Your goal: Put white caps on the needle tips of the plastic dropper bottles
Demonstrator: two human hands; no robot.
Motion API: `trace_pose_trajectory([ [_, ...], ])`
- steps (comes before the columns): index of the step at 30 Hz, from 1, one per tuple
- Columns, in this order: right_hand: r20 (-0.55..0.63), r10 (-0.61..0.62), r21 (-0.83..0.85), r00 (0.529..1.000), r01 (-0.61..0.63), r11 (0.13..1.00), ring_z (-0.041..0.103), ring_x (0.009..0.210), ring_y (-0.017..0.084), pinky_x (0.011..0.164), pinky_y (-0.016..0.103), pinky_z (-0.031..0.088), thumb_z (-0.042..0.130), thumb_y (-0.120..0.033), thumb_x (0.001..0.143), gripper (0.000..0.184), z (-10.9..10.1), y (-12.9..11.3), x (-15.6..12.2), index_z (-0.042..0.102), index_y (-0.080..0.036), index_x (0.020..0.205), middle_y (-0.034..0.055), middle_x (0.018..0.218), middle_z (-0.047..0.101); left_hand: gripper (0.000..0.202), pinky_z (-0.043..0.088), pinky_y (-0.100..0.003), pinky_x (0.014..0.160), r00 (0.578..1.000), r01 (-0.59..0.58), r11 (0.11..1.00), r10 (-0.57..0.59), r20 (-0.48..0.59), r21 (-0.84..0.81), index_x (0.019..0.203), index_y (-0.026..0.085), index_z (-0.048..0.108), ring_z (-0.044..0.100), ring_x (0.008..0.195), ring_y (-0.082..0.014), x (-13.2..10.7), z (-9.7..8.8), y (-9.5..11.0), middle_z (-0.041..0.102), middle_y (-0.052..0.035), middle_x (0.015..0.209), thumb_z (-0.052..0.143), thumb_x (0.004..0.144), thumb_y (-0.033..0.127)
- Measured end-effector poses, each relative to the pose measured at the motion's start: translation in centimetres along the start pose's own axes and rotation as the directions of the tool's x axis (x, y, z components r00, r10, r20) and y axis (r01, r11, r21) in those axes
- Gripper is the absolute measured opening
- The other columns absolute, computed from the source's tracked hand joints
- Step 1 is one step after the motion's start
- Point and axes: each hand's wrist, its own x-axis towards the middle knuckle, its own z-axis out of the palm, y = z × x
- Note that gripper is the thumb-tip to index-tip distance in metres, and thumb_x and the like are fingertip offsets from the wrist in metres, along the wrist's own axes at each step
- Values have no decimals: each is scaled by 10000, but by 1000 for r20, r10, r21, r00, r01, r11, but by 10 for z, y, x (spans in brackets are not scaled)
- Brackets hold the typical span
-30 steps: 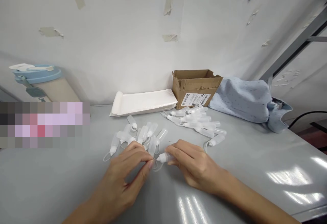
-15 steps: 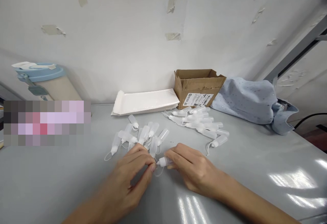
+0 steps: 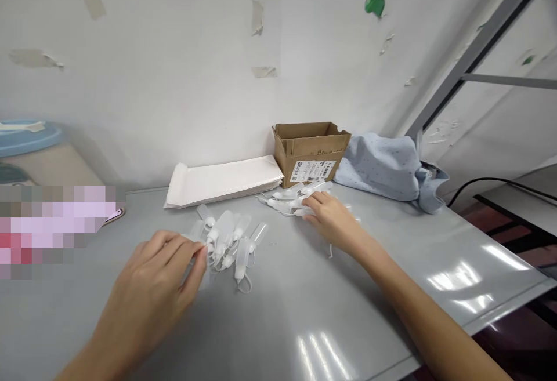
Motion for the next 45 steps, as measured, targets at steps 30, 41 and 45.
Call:
trace_pose_trajectory([
  [30,-3,-362,726,932,251,640,546,856,165,786,301,457,441,-141,887,206,-25,-72,-39,513,-123,1079,82,966,559,100,464,-240,666,993,-15,864,70,92,-503,971,218,551,558,762,-159,-7,-1,29,612,-5,807,500,888,198],
  [41,-61,-273,745,960,225,627,505,640,126,611,248,412,438,-137,831,173,-17,-69,-38,556,-138,958,28,791,581,246,478,-260,667,965,195,763,-39,258,-617,1078,256,583,557,756,-155,-3,-7,40,618,-6,789,396,924,216],
  [45,-44,-235,764,971,185,619,465,571,109,530,218,365,434,-146,816,152,-17,-69,-38,573,-143,879,-2,685,548,218,473,-267,626,967,222,771,-94,238,-597,899,233,659,560,735,-169,-4,-6,37,630,-16,770,442,905,248],
])
